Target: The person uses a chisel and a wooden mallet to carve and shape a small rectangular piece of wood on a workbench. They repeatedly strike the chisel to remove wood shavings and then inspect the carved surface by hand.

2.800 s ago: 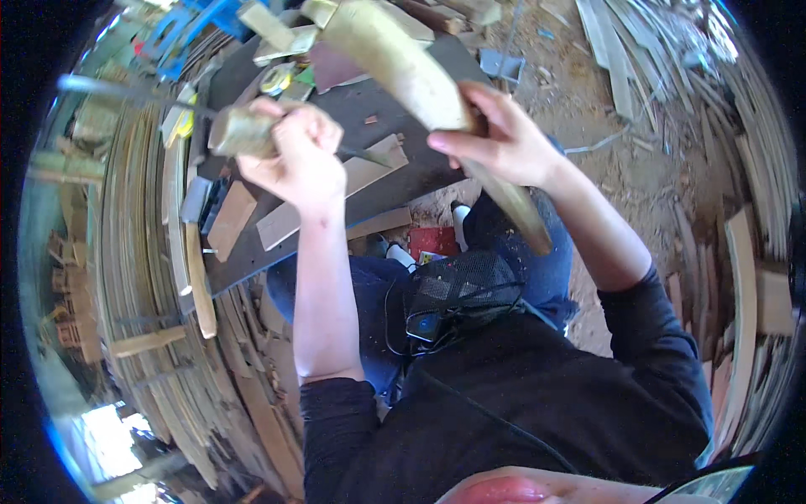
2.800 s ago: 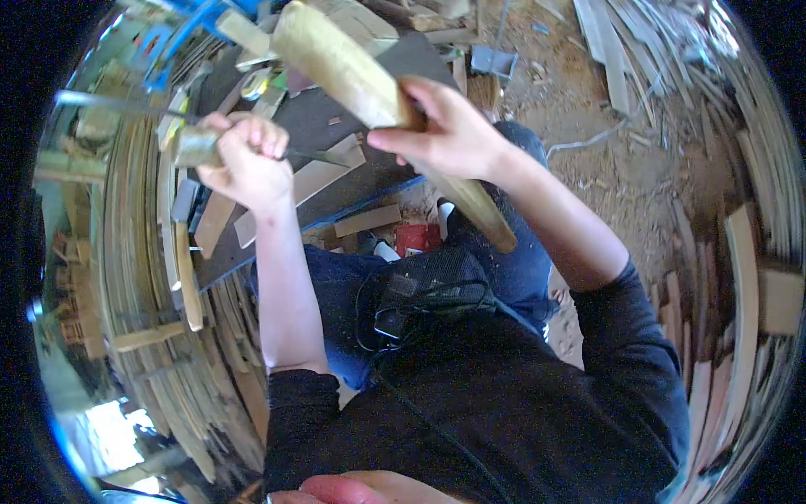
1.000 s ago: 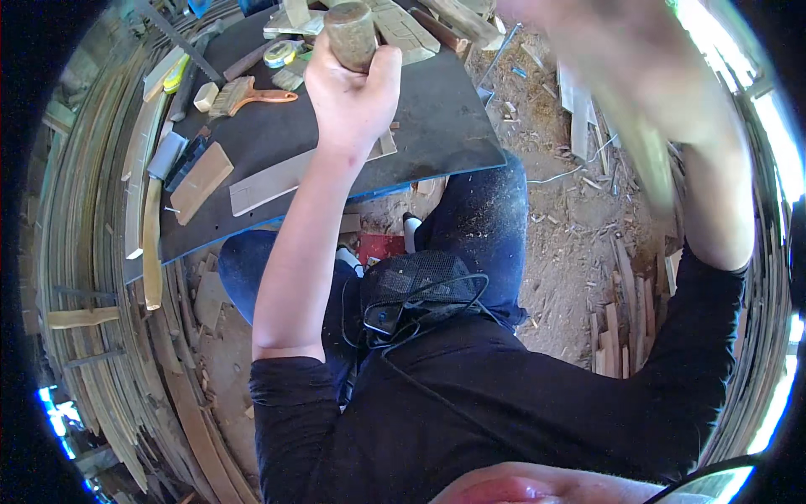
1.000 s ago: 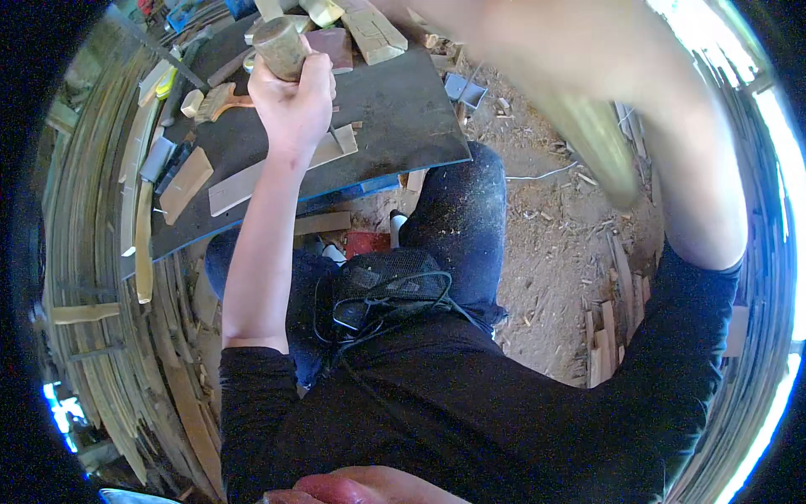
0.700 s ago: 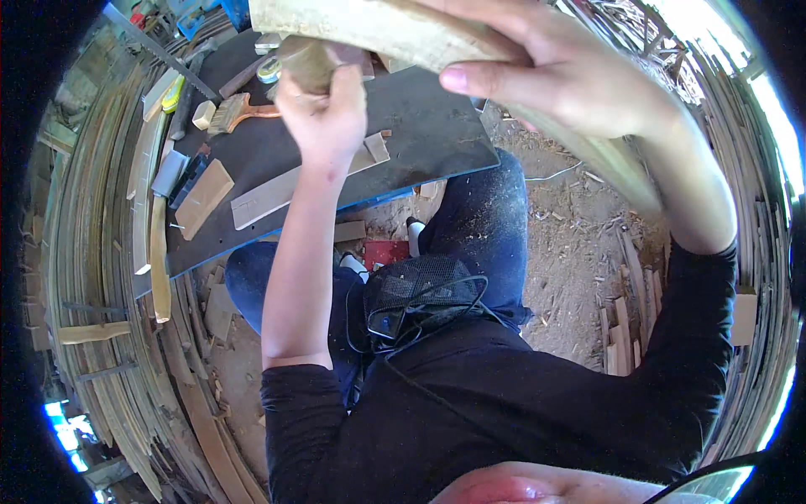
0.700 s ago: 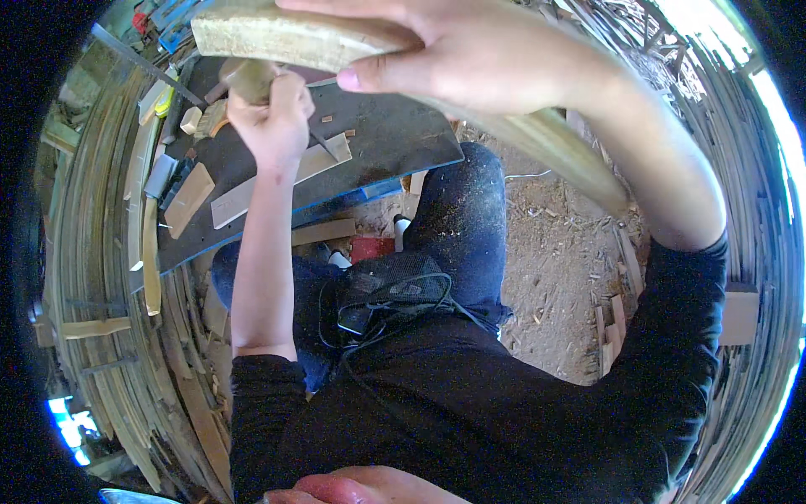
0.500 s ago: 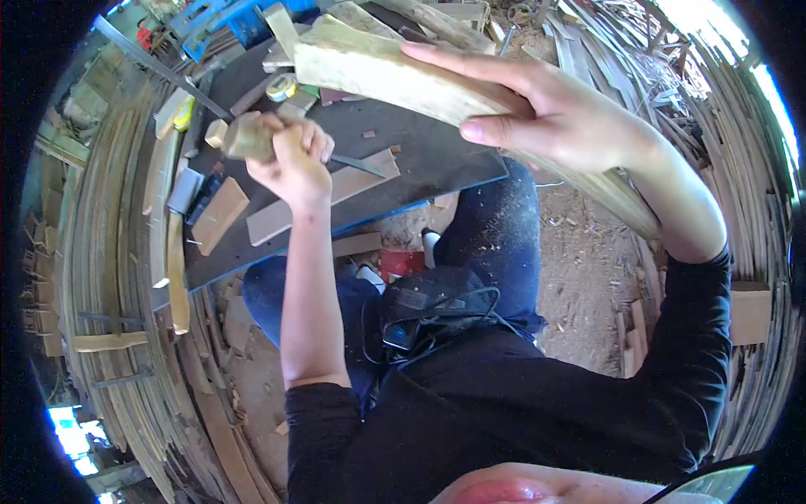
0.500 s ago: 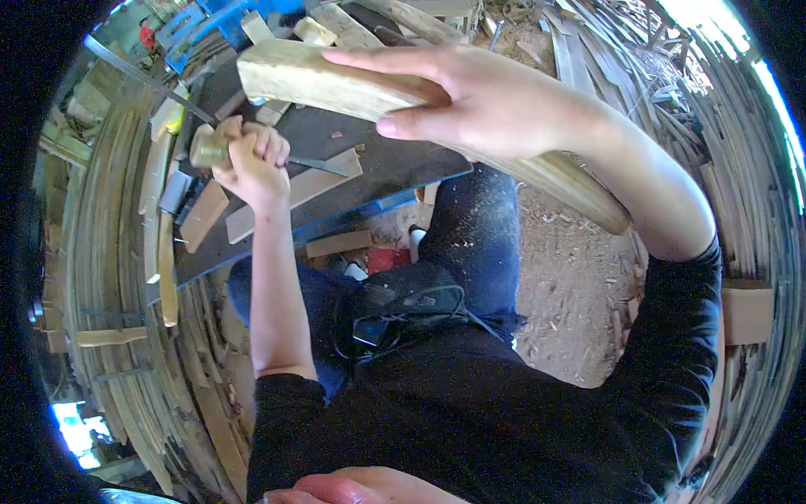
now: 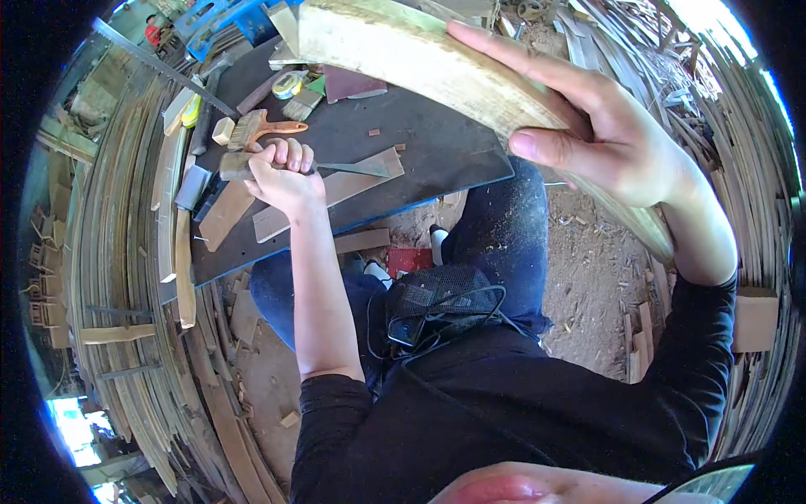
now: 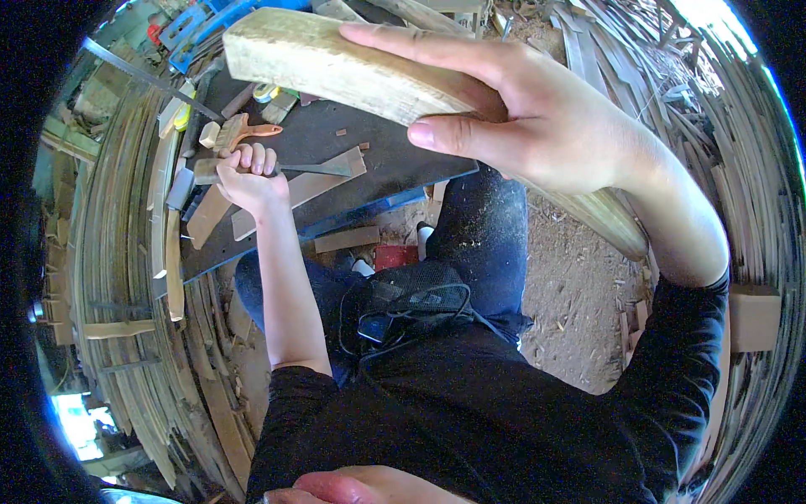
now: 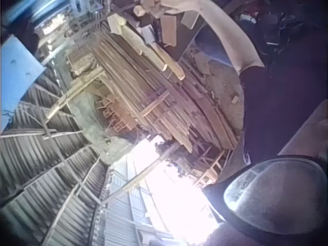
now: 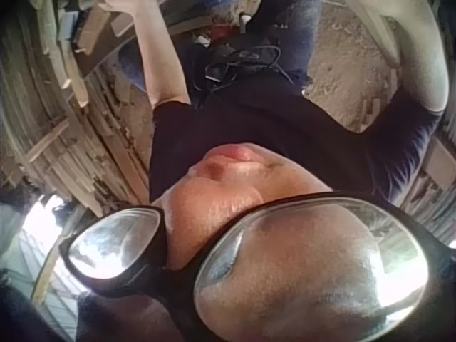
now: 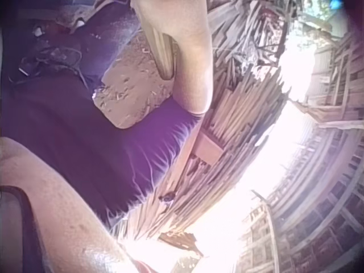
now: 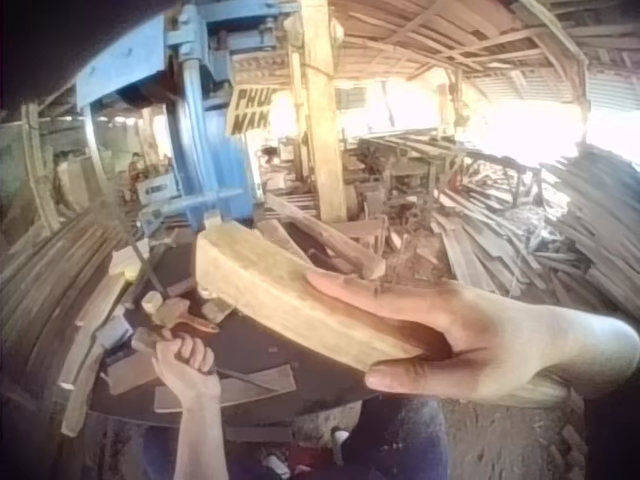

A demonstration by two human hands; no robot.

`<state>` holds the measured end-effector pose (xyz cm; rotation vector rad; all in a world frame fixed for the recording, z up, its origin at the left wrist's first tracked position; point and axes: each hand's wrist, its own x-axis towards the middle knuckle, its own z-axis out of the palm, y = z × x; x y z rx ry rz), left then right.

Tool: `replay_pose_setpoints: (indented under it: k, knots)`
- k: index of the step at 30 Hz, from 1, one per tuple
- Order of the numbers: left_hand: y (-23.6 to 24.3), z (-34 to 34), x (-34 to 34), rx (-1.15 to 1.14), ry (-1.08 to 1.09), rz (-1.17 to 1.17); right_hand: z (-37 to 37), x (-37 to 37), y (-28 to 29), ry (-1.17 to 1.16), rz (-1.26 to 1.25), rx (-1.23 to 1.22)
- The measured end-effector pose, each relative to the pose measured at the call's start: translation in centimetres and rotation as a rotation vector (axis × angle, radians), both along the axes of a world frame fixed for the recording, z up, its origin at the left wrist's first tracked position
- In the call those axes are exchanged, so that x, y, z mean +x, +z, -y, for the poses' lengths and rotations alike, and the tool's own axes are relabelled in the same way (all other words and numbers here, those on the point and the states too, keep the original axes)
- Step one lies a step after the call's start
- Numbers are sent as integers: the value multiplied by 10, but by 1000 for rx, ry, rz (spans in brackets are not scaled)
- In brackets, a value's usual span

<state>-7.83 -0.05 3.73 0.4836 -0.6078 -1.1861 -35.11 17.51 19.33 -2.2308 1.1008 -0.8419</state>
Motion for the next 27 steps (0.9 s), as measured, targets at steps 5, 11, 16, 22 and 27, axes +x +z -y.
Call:
replay_pose_setpoints:
  k: [5,11,16,22,27]
  knots:
    - [8,-13,-8,-117,-25,43,-3,-3,-6,66,-1,-82]
    - [13,-30,-19,-295,-72,116,-7,0,-4,22,29,40]
    - [13,-38,-25,-448,-84,136,-9,4,-1,-25,7,77]
    - [14,-42,-29,-451,-90,152,-11,6,2,-21,31,72]
    - [18,-45,-33,-442,-90,159,-11,7,2,-27,19,66]
